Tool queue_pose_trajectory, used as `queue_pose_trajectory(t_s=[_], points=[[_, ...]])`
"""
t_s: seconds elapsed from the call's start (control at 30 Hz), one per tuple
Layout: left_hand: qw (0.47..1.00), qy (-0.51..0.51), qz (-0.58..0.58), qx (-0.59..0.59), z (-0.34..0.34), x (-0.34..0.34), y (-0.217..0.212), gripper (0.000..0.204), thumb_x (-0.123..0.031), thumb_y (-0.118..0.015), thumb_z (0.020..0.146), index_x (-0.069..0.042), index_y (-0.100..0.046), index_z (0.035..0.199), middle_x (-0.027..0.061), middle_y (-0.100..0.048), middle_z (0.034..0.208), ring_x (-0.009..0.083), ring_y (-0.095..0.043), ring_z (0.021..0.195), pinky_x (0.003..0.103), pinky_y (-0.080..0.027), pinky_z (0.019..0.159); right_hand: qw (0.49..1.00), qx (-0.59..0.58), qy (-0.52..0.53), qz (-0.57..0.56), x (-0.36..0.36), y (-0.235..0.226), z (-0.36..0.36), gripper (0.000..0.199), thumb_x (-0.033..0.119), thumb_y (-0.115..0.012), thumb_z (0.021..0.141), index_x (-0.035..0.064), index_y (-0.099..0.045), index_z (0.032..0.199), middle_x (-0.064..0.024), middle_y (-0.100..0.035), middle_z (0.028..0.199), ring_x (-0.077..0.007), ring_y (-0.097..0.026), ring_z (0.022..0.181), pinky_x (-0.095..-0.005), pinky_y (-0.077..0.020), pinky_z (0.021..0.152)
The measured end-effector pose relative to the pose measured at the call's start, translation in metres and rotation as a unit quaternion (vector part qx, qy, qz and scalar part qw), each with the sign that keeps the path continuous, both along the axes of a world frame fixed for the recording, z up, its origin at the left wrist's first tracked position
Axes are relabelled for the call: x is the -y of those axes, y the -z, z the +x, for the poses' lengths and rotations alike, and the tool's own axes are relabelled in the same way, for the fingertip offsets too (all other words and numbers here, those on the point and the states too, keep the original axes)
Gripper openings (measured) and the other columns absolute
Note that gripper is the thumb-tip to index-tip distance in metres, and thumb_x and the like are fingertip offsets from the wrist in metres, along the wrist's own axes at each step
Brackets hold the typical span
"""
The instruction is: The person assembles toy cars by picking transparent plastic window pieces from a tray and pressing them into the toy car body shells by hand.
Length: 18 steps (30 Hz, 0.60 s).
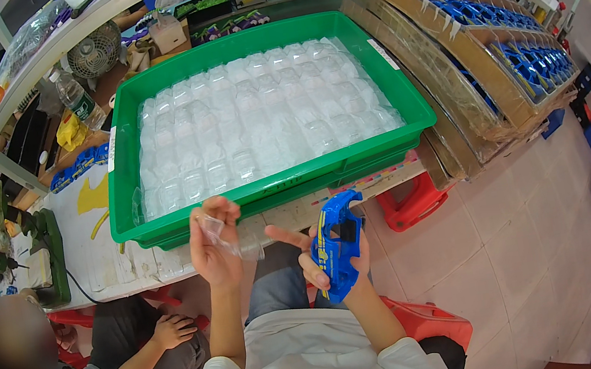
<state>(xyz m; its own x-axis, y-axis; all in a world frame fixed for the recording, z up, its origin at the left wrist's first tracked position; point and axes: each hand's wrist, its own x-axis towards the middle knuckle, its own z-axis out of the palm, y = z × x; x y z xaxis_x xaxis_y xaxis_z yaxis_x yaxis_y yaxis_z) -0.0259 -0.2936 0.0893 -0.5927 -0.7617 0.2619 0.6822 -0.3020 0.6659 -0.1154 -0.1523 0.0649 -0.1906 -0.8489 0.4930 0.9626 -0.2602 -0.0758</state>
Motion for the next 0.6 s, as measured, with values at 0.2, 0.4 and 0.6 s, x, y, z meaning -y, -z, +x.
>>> queue_pose_trajectory(t_s=[0.2, 0.4, 0.6], points=[[0.86, -0.311, -0.405, 0.003, 0.022, -0.019, -0.004, 0.017, -0.02, -0.044, 0.088, -0.005, -0.049, 0.083, 0.0116, -0.053, 0.085, 0.0199, -0.054, 0.075, 0.031, -0.043, 0.06, 0.9, -0.164, 0.246, 0.321, -0.003, -0.017, 0.001, 0.057, 0.045, -0.031, 0.084, 0.0026, -0.038, 0.122, -0.0245, -0.046, 0.116, -0.0271, -0.058, 0.078, -0.0335, -0.0484, 0.065], [0.597, -0.316, -0.736, 0.03, 0.029, -0.048, -0.014, 0.018, -0.011, -0.06, 0.073, -0.009, -0.058, 0.091, 0.0035, -0.057, 0.086, 0.0179, -0.057, 0.082, 0.026, -0.044, 0.064, 0.855, -0.142, 0.331, 0.374, 0.003, -0.028, 0.007, 0.053, 0.038, -0.029, 0.084, 0.0, -0.039, 0.12, -0.0236, -0.049, 0.11, -0.0287, -0.057, 0.078, -0.0363, -0.0484, 0.067], [0.569, -0.257, -0.778, 0.072, 0.022, -0.054, -0.006, 0.02, -0.009, -0.058, 0.072, -0.007, -0.058, 0.092, 0.0044, -0.057, 0.086, 0.0177, -0.057, 0.082, 0.027, -0.044, 0.067, 0.828, -0.169, 0.407, 0.347, 0.002, -0.035, 0.003, 0.049, 0.035, -0.026, 0.086, 0.002, -0.04, 0.12, -0.0247, -0.048, 0.11, -0.0273, -0.057, 0.08, -0.0361, -0.0486, 0.069]])
